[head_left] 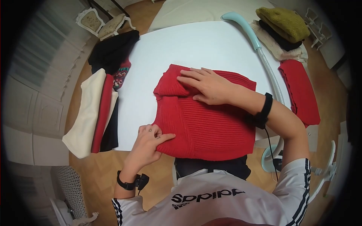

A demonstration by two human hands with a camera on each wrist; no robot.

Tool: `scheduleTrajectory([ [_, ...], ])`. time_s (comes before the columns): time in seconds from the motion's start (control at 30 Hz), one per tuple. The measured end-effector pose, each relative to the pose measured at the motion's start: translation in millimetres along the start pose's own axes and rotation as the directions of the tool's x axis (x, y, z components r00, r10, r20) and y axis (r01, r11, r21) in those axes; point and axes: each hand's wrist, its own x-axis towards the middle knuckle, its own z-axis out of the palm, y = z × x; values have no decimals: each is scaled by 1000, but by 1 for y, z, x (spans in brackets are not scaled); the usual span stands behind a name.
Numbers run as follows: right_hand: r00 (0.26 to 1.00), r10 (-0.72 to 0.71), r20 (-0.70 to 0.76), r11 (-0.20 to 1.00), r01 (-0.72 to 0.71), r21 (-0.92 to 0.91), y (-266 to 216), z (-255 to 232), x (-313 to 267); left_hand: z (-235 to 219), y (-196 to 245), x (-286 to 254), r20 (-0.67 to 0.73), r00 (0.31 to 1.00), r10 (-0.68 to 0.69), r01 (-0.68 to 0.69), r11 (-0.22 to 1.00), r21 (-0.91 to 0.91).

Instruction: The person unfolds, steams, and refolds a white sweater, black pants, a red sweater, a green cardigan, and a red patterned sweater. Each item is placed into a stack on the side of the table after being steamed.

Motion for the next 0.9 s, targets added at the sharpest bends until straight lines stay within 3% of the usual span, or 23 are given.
scheduleTrajectory([
  [0.07, 991, 131, 23, 990, -129, -61, 10, 17, 5, 5, -9, 0, -55, 998, 3, -3, 1000, 1],
  [0.1, 992, 123, 26, 991, -121, -60, 13, 17, 5, 7, -15, 2, -103, 995, 16, -16, 1000, -3],
  [0.17, 947, 312, 74, 944, -300, -135, 19, 15, 1, 3, -38, 16, -196, 978, 66, -37, 989, 146],
  [0.23, 938, 346, 30, 923, -334, -191, 23, 19, -5, -6, -54, 42, -299, 954, 35, 41, 969, 245],
  [0.27, 884, 467, 3, 851, -449, -271, 22, 17, -8, -11, -60, 58, -373, 928, 16, 90, 960, 267],
  [0.3, 815, 579, -37, 758, -554, -346, 21, 14, -12, -17, -75, 72, -334, 942, -41, 144, 946, 290],
  [0.37, 785, 612, -98, 700, -594, -396, 22, 12, -20, -27, -94, 100, -427, 904, -5, 219, 864, 453],
  [0.43, 692, 692, -204, 492, -660, -567, 23, 8, -29, -30, -91, 117, -476, 876, -82, 284, 885, 370],
  [0.47, 704, 662, -258, 455, -651, -607, 23, 8, -33, -32, -75, 124, -443, 893, -80, 233, 924, 302],
  [0.53, 708, 670, -224, 443, -622, -646, 21, 1, -33, -21, -35, 138, -345, 931, -118, 193, 962, 193],
  [0.6, 722, 663, -199, 450, -597, -664, 20, -9, -26, 12, -23, 149, -336, 936, -100, 223, 910, 349],
  [0.63, 723, 662, -199, 451, -596, -665, 27, -10, -24, 27, -25, 152, -351, 932, -97, 255, 861, 440],
  [0.7, 722, 689, -60, 561, -585, -586, 44, -14, -21, 40, -46, 161, -337, 935, -111, 269, 841, 469],
  [0.77, 751, 656, -75, 569, -557, -605, 50, -14, -27, 37, -63, 165, -326, 937, -121, 279, 822, 496],
  [0.83, 778, 623, -86, 579, -532, -618, 56, -13, -33, 26, -77, 159, -262, 945, -194, 275, 906, 322],
  [0.9, 786, 595, -169, 503, -528, -685, 64, -9, -44, 18, -80, 148, -258, 949, -183, 270, 893, 361],
])
